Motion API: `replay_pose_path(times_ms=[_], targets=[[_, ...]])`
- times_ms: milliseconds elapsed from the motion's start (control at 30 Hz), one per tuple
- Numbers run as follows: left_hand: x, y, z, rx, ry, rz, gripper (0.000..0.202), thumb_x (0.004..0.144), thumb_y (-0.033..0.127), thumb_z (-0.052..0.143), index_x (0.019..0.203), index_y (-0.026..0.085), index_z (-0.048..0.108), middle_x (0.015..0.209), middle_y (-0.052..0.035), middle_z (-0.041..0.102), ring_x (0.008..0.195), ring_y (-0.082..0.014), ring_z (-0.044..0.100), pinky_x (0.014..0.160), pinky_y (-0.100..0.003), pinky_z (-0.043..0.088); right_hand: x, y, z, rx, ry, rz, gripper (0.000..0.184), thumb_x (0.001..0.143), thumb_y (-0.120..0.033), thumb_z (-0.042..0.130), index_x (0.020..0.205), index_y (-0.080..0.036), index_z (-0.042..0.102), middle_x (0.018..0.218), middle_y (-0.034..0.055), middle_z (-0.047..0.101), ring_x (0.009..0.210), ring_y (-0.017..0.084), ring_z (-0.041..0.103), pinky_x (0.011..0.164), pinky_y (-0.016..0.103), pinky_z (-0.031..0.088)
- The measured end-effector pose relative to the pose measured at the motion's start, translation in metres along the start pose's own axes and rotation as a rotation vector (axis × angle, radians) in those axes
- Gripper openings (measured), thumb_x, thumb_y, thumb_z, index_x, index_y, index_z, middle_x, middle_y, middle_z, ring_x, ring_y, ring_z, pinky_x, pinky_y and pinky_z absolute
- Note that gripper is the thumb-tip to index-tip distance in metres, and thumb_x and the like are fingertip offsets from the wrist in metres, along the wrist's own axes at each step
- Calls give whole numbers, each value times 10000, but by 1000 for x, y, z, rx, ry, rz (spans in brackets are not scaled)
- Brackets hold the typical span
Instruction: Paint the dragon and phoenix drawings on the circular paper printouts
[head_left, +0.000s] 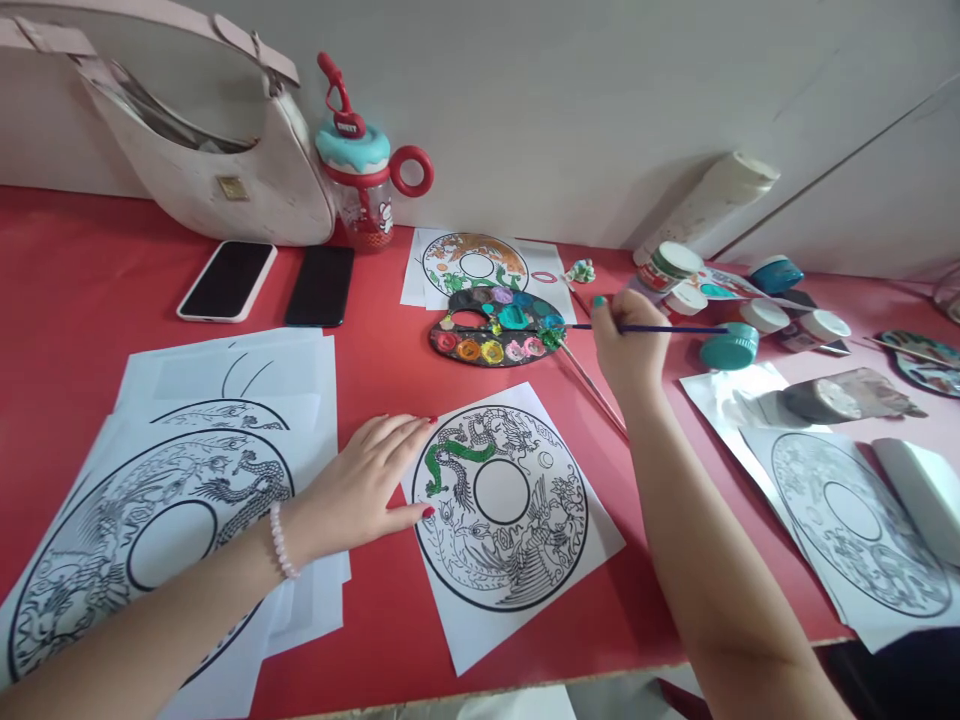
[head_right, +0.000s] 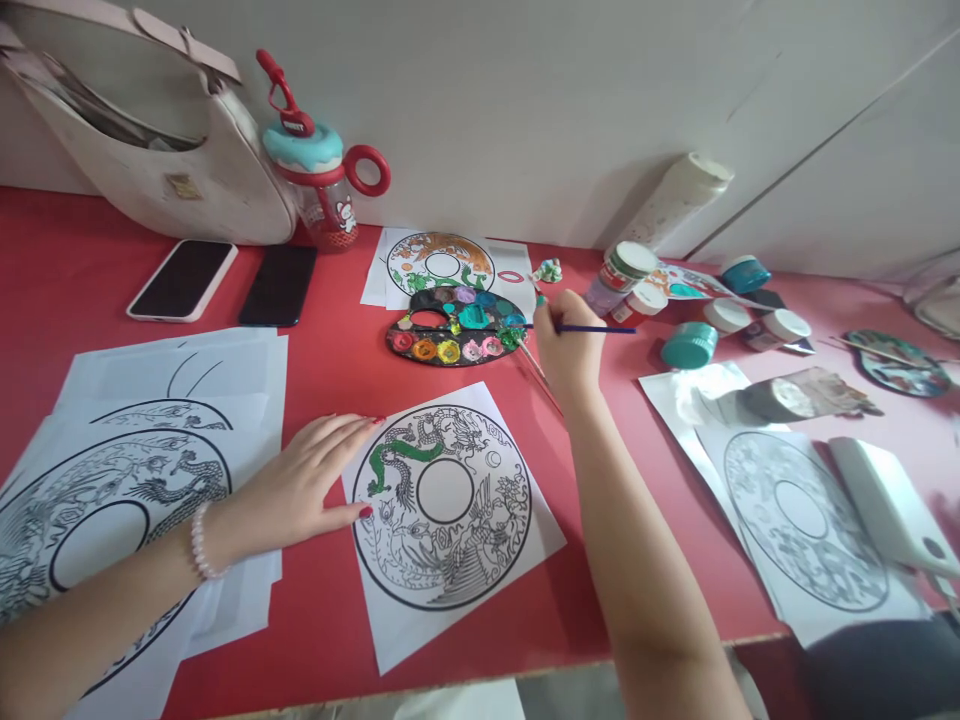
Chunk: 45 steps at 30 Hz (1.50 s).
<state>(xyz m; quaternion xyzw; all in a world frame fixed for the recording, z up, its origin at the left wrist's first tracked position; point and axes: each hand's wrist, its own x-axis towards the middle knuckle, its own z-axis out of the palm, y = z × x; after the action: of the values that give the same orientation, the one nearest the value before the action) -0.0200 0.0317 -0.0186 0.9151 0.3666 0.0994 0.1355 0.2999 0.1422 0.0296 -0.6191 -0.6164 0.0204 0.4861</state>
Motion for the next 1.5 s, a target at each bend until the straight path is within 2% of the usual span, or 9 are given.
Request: replay_pose_path(times_ms=[100,233,300,367,500,667,767,1133,1500], targets=[[-1,-2,0,1,-13,-3,778,891,571,472,1496,216,135,1442,-99,423,1313,-288,388,1093,-455,343,-14,-10,-10,223,24,56,372,865,-360,563,576,-227,370,484,-55,369,425,88,352,449,269,287],[-4,-5,1,30,7,39,780,904,567,451,1507,212,108,1456,-93,422,1320,-287,394,1089,-461,353,-61,-25,-23,542,-311,181,329,920,-483,463,771,-207,565,563,-18,522,510,119,522,513,278,428],[-5,-5,-1,49,22,58,800,901,571,455,1512,199,96,1470,-95,408,1326,-291,389,1089,-470,355,-87,-28,-26,683,-499,197,295,887,-489,533,836,-205,597,635,8,584,589,141,576,541,292,460],[-5,-4,-3,66,13,64,807,900,546,483,1512,180,106,1481,-96,394,1341,-288,372,1101,-468,342,-106,-27,-26,752,-581,230,219,860,-420,606,834,-203,592,660,12,591,602,138,567,534,282,450],[-4,-3,-7,90,-11,69,787,892,498,527,1495,122,189,1478,-119,395,1348,-293,359,1109,-460,334,-122,-22,-21,723,-594,209,150,857,-231,618,753,-206,512,609,-28,489,549,101,460,502,256,368],[-3,-2,-8,97,-9,79,745,884,453,554,1471,100,260,1466,-129,408,1340,-306,362,1116,-466,309,-118,-29,-22,646,-638,-59,229,814,-47,582,740,-216,447,612,-33,471,542,94,421,492,247,346],[-2,-2,-9,87,-15,69,723,885,443,550,1464,105,279,1455,-125,425,1328,-302,380,1117,-461,309,-113,-35,-22,594,-677,-162,273,796,31,525,743,-217,426,616,-19,510,540,98,441,487,244,365],[-1,-1,-8,105,-18,74,726,889,450,542,1464,91,282,1456,-121,425,1339,-294,363,1133,-449,280,-111,-35,-21,541,-729,-199,270,779,55,527,749,-203,455,628,19,552,559,119,474,503,272,406],[-2,-3,-6,86,-13,68,713,898,440,525,1469,102,265,1449,-115,431,1336,-280,365,1139,-440,266,-111,-39,-21,487,-691,-194,305,761,71,492,686,-212,406,602,-14,496,539,106,456,479,257,385]])
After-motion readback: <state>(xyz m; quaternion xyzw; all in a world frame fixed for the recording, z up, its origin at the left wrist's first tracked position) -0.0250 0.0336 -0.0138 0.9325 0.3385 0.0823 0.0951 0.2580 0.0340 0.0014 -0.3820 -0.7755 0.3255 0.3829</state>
